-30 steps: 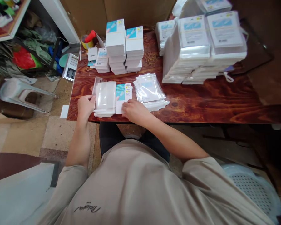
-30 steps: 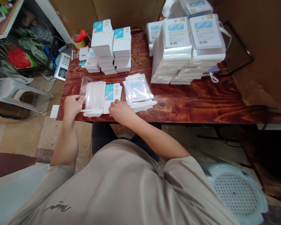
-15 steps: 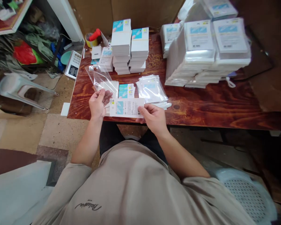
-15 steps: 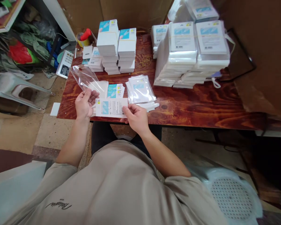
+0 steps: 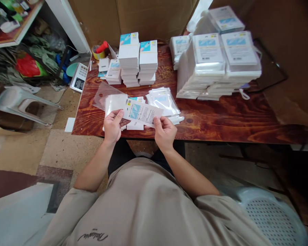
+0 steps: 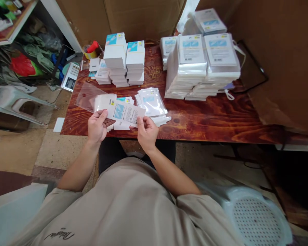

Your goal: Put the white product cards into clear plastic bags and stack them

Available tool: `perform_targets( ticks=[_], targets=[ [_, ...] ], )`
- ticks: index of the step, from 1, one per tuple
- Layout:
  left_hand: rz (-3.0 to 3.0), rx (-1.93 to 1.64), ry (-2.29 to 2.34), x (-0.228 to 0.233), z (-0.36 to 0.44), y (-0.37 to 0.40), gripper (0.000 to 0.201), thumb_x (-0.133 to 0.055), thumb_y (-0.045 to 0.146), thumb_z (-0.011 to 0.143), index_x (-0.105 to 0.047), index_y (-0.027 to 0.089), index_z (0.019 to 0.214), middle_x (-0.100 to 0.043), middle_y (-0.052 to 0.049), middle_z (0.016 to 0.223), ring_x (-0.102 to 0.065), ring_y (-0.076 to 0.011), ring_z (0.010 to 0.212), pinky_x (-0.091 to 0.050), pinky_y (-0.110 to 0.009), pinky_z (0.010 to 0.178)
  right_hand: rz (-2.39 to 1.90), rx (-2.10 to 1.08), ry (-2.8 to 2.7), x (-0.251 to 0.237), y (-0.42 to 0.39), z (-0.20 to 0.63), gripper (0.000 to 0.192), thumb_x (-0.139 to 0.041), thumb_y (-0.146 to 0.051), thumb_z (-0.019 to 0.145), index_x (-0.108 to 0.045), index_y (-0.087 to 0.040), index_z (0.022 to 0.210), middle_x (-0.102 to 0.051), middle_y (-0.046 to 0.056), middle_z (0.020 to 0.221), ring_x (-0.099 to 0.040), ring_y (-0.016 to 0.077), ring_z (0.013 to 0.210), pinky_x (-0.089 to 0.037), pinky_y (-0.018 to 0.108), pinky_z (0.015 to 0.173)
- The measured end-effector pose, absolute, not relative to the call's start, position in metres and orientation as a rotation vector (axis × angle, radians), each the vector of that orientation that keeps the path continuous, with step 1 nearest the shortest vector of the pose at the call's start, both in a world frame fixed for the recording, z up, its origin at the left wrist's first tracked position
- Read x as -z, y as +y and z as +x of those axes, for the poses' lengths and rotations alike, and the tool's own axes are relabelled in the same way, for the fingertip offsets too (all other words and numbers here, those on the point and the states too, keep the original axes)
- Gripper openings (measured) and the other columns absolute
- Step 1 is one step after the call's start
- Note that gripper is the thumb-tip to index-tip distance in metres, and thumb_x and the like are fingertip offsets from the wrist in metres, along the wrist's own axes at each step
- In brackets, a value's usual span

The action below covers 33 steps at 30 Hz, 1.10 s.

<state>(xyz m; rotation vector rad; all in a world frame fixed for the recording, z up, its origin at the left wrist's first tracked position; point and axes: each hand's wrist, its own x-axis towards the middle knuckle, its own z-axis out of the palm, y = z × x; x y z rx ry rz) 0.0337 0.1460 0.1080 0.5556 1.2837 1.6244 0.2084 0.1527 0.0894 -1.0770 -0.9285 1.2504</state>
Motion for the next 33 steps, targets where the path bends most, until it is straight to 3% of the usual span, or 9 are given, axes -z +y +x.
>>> perform_targets(
  ticks=[4,9,15,17,20,24,27,29,33],
  targets=[
    [0.6,-1.57,1.255,-0.112,0.034,0.143,0.049,-0.094,0.044,0.064,-0.07,0.014,0.094,-0.077,-0.006,0.086,-0.074,-0.018,0.069,-0.064,-0.033,0.068,-1.036,-1.429,-1.053,-0.091,0.153,0.213,0.042,-0.075,-0.059,0.084,-0.07,-0.018,0.087,-0.075,0.002,0.08,-0.069,0.0148,0.058,-0.06,0.028,0.056],
    [0.596,-1.706,1.196,-0.121,0.027,0.146,0.044,-0.093,0.04,0.067,-0.072,0.017,0.099,-0.079,-0.007,0.099,-0.076,-0.0199,0.081,-0.063,-0.031,0.072,-1.044,-1.607,-1.454,-0.092,0.157,0.226,0.043,-0.078,-0.056,0.082,-0.071,-0.015,0.07,-0.064,0.001,0.056,-0.055,0.0108,0.05,-0.042,0.024,0.048],
    [0.655,-1.5,1.201,-0.115,0.042,0.134,0.045,-0.093,0.044,0.069,-0.073,0.014,0.096,-0.079,-0.009,0.094,-0.077,-0.0253,0.082,-0.065,-0.039,0.073,-1.142,-1.247,-1.467,-0.089,0.157,0.216,0.045,-0.082,-0.055,0.078,-0.062,-0.018,0.062,-0.06,-0.001,0.058,-0.048,0.0105,0.056,-0.04,0.027,0.058],
    [0.68,-1.49,1.228,-0.111,0.044,0.131,0.045,-0.091,0.045,0.071,-0.073,0.015,0.099,-0.079,-0.009,0.096,-0.077,-0.0249,0.086,-0.064,-0.039,0.078,-1.193,-1.05,-1.468,-0.087,0.157,0.215,0.04,-0.084,-0.054,0.075,-0.065,-0.018,0.073,-0.063,0.0,0.069,-0.051,0.0124,0.064,-0.042,0.028,0.063],
    [0.852,-1.394,1.268,-0.11,0.04,0.132,0.044,-0.089,0.046,0.074,-0.075,0.015,0.102,-0.078,-0.009,0.1,-0.075,-0.0233,0.091,-0.061,-0.038,0.085,-1.174,-1.016,-1.448,-0.088,0.165,0.218,0.05,-0.083,-0.05,0.076,-0.066,-0.02,0.112,-0.07,0.003,0.095,-0.061,0.0162,0.081,-0.048,0.03,0.072],
    [1.151,-1.126,1.549,-0.114,0.023,0.143,0.049,-0.076,0.06,0.083,-0.074,0.015,0.103,-0.075,-0.01,0.092,-0.071,-0.022,0.08,-0.058,-0.038,0.081,-1.117,-1.262,-1.443,-0.088,0.195,0.229,0.055,-0.072,-0.046,0.083,-0.06,-0.018,0.128,-0.071,0.003,0.087,-0.062,0.0173,0.074,-0.051,0.033,0.071],
    [1.387,-1.034,2.244,-0.11,-0.005,0.154,0.047,-0.071,0.053,0.088,-0.069,0.014,0.116,-0.071,-0.015,0.108,-0.068,-0.0261,0.099,-0.052,-0.043,0.096,-1.422,-0.909,-1.476,-0.08,0.224,0.246,0.051,-0.066,-0.037,0.085,-0.058,-0.014,0.13,-0.07,0.005,0.086,-0.063,0.021,0.078,-0.051,0.04,0.081],
    [1.427,-0.797,2.536,-0.103,-0.029,0.161,0.052,-0.079,0.047,0.081,-0.065,0.011,0.116,-0.067,-0.019,0.118,-0.063,-0.0314,0.114,-0.046,-0.046,0.104,-1.677,-0.569,-1.614,-0.073,0.237,0.257,0.05,-0.067,-0.03,0.083,-0.061,-0.011,0.129,-0.071,0.012,0.097,-0.063,0.0283,0.095,-0.048,0.048,0.093],
    [1.206,-0.623,2.443,-0.089,-0.067,0.17,0.05,-0.084,0.049,0.072,-0.065,0.015,0.103,-0.071,-0.013,0.101,-0.066,-0.0256,0.088,-0.049,-0.037,0.083,-1.765,-0.176,-1.813,-0.071,0.236,0.255,0.047,-0.065,-0.031,0.088,-0.065,-0.008,0.128,-0.063,0.024,0.131,-0.053,0.0384,0.121,-0.041,0.052,0.101]
  ],
)
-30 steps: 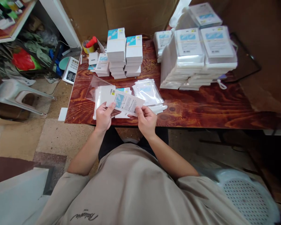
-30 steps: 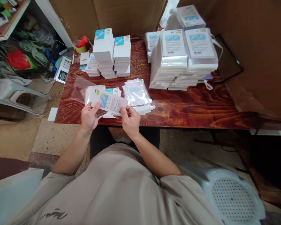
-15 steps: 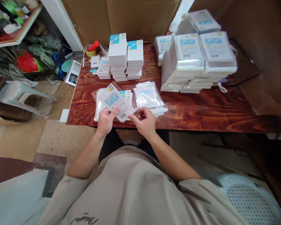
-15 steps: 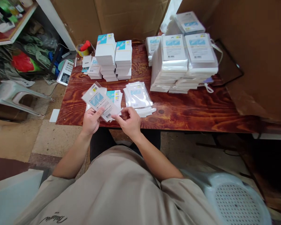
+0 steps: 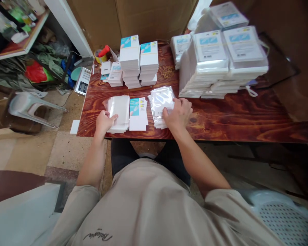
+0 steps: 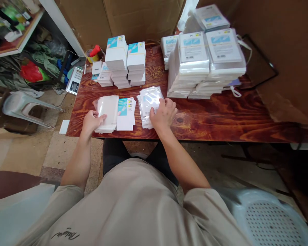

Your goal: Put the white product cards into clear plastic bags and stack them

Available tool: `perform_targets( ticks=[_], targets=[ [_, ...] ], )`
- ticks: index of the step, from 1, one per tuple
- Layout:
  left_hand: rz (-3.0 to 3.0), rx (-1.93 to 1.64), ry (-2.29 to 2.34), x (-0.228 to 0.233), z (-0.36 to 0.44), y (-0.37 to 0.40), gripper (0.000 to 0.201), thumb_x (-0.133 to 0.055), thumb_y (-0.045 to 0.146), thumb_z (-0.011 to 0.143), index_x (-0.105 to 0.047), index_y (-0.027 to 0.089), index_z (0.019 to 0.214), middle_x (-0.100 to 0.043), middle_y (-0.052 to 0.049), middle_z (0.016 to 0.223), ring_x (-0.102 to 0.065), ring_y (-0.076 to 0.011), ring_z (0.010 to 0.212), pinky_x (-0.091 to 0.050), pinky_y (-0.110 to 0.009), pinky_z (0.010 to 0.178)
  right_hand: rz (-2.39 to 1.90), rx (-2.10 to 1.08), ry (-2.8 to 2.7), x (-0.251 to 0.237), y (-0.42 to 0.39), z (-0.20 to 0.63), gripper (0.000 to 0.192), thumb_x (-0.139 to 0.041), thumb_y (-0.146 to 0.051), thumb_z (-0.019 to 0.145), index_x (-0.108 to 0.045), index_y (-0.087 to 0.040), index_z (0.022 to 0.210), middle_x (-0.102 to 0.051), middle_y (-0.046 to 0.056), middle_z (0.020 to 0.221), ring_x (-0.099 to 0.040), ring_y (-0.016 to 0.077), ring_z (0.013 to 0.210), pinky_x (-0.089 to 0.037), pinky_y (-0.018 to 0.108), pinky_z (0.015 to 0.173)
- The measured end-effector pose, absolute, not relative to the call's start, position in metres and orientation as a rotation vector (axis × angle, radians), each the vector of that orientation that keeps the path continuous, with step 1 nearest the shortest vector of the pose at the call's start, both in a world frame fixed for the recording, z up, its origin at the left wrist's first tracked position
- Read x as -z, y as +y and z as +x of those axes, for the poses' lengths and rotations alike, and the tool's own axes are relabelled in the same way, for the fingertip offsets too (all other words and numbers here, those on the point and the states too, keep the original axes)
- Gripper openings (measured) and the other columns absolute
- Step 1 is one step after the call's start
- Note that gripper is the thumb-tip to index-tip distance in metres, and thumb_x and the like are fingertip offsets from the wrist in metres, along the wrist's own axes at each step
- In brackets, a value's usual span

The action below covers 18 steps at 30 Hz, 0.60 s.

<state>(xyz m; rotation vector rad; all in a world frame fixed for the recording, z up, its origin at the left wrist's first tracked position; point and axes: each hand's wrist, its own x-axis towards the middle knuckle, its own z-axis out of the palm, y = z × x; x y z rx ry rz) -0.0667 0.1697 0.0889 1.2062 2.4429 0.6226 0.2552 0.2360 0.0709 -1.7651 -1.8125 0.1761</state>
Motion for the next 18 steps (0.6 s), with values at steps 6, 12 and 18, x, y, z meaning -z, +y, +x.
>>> perform_targets(
  ticks=[6,12,18],
  targets=[
    [1.275,-0.671,2.339,-0.098,-0.078,0.17,0.028,-0.076,0.044,0.078,-0.067,0.018,0.074,-0.069,-0.008,0.071,-0.06,-0.0216,0.066,-0.038,-0.032,0.066,-0.943,-0.337,-2.694,-0.109,0.196,0.203,0.036,-0.067,-0.044,0.094,-0.074,-0.012,0.109,-0.071,0.016,0.118,-0.058,0.0335,0.114,-0.043,0.045,0.097],
    [1.547,-0.623,2.44,-0.117,-0.075,0.156,0.04,-0.055,0.045,0.093,-0.065,0.019,0.065,-0.063,-0.009,0.066,-0.054,-0.0219,0.064,-0.033,-0.035,0.066,-0.886,-0.322,-3.047,-0.129,0.18,0.191,0.025,-0.05,-0.017,0.101,-0.072,-0.007,0.107,-0.071,0.02,0.112,-0.064,0.0313,0.105,-0.044,0.037,0.074],
    [1.417,-0.979,2.355,-0.101,-0.077,0.155,0.035,-0.052,0.043,0.097,-0.074,0.017,0.089,-0.069,-0.009,0.081,-0.061,-0.0228,0.075,-0.043,-0.033,0.072,-0.899,-0.308,-2.912,-0.127,0.184,0.214,0.027,-0.044,-0.014,0.101,-0.07,-0.011,0.104,-0.076,0.013,0.102,-0.071,0.0262,0.091,-0.04,0.035,0.069]
  ],
)
